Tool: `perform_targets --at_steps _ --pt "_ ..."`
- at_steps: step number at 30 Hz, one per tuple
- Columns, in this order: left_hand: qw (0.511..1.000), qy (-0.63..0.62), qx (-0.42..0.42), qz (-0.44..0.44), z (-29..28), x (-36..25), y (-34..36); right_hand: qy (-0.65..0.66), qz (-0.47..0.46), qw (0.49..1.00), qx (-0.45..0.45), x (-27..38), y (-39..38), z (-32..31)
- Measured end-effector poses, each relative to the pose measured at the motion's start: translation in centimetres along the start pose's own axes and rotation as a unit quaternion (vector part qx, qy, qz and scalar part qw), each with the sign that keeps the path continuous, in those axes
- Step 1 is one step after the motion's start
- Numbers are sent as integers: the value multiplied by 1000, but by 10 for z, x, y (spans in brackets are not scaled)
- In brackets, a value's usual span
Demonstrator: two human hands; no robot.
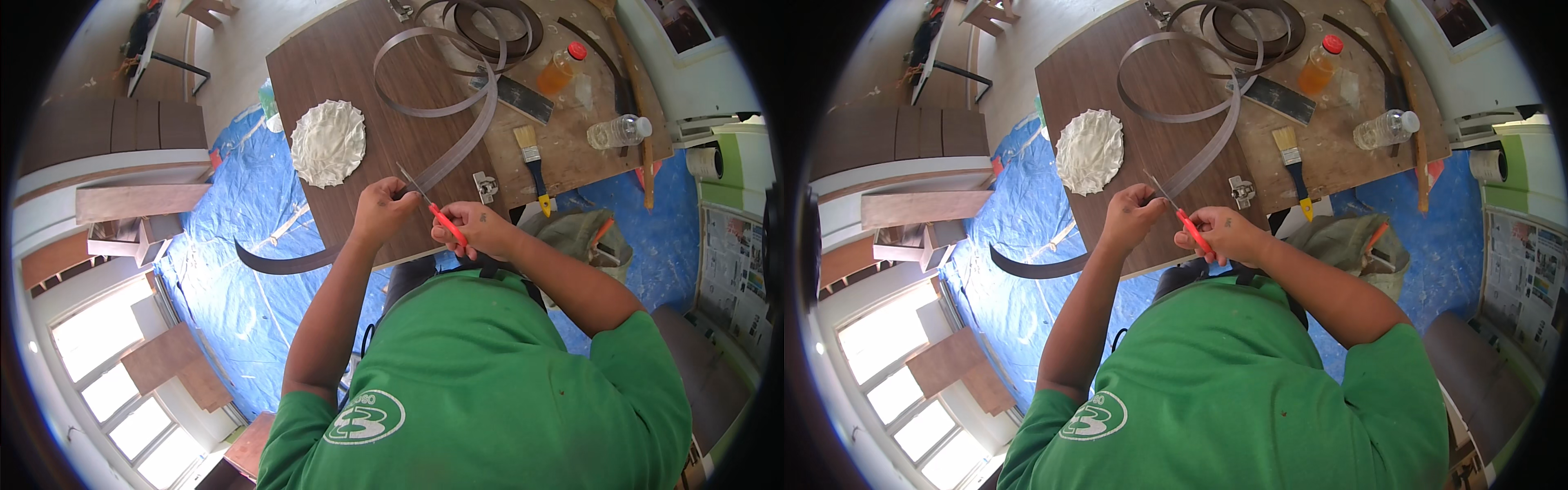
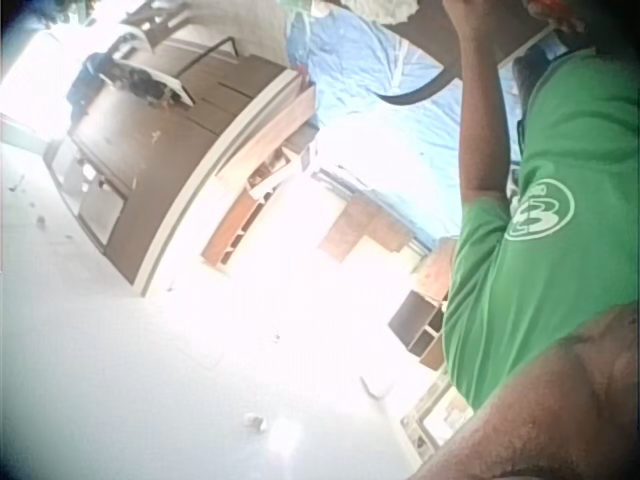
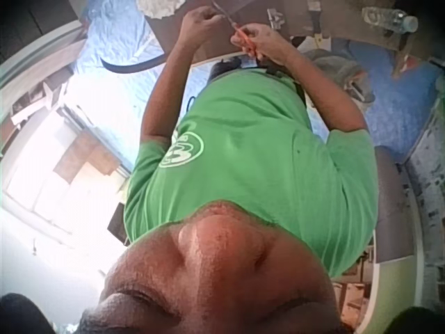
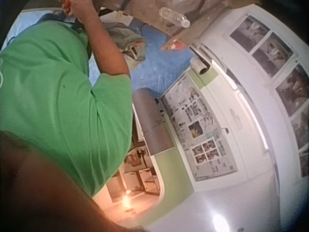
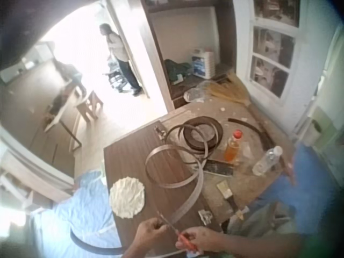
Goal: The person sands the edges of a wooden cabinet door with a sanding block, then wipes the surface with a cloth after applying liquid from a bottle. Finally, the person measures and cuts a strip of edge banding with scissors.
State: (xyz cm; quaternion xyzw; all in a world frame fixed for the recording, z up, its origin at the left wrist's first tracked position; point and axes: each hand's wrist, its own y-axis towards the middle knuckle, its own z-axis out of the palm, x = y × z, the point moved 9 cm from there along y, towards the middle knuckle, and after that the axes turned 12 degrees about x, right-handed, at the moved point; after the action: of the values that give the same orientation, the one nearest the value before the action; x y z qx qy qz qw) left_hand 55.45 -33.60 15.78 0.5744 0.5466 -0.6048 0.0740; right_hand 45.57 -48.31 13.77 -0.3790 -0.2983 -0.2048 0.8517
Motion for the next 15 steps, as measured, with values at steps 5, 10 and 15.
perform_targets --at_steps 5,10,15 --pt "1000 9 2 -1 1 0 3 3 -18 1000 8 0 3 0" --pt "1000 24 0 5 1 -2 5 5 -16 1000 0 -1 4 -1" --pt "999 35 -4 -3 0 1 7 -9 -7 1000 6 4 3 2"
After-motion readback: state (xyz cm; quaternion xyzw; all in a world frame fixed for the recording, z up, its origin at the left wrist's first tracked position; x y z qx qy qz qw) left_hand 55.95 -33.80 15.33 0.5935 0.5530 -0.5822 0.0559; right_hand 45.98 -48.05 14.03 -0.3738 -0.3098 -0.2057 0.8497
